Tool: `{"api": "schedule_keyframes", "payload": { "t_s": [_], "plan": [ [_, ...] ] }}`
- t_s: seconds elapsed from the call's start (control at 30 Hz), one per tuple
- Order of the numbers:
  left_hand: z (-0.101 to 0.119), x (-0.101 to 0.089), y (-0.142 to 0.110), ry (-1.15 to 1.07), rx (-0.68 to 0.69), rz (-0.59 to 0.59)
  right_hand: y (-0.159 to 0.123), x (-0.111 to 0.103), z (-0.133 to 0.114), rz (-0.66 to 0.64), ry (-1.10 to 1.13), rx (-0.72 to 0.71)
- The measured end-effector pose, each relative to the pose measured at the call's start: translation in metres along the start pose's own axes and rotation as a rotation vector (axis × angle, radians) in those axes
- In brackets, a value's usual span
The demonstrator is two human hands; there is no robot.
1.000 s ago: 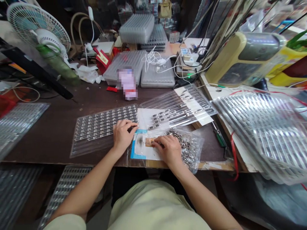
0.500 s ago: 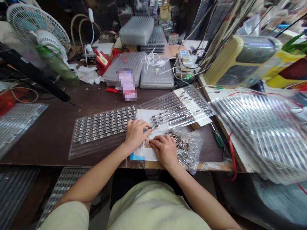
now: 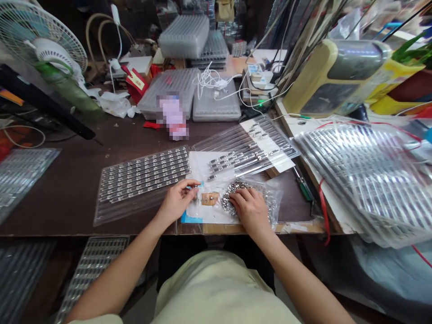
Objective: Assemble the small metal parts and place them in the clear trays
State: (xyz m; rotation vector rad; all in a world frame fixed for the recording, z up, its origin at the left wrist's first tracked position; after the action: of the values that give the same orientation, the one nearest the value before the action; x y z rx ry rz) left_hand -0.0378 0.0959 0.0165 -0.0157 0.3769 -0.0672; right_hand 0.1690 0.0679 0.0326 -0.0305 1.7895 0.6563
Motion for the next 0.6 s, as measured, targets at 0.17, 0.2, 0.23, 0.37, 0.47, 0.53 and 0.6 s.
{"api": "schedule_keyframes", "payload": {
  "t_s": [0.17, 0.2, 0.23, 0.37, 0.47, 0.53, 0.6],
  "plan": [
    [0.004, 0.009, -0.009, 0.17, 0.058, 0.073, 0.003, -0.007, 0.002, 0.082, 0.128, 0.042],
    [0.008, 0.012, -0.01, 0.192, 0.099, 0.074, 0.004, -0.009, 0.003, 0.088, 0.153, 0.056],
    [0.011, 0.016, -0.012, 0.206, 0.143, 0.071, 0.005, -0.01, 0.005, 0.091, 0.173, 0.073],
    [0.018, 0.026, -0.016, 0.263, 0.258, 0.067, 0.007, -0.011, 0.013, 0.075, 0.23, 0.138],
    [0.021, 0.03, -0.018, 0.313, 0.305, 0.071, 0.008, -0.01, 0.016, 0.049, 0.256, 0.154],
    [0.024, 0.033, -0.019, 0.339, 0.325, 0.068, 0.008, -0.01, 0.016, 0.047, 0.257, 0.158],
    [0.026, 0.034, -0.02, 0.362, 0.338, 0.064, 0.008, -0.012, 0.016, 0.052, 0.257, 0.165]
  ]
}}
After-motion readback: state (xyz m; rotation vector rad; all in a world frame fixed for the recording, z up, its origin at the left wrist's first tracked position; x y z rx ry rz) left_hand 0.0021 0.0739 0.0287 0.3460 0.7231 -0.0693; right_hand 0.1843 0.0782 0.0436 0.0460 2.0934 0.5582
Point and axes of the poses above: each hand's wrist, its own y-axis towards the middle knuckle, its own x-axis out of the palm, z = x × y, the point moved 9 cm from there along y, towards the middle knuckle, and after that the axes turned 1 degree about z, right-handed, at the moved point
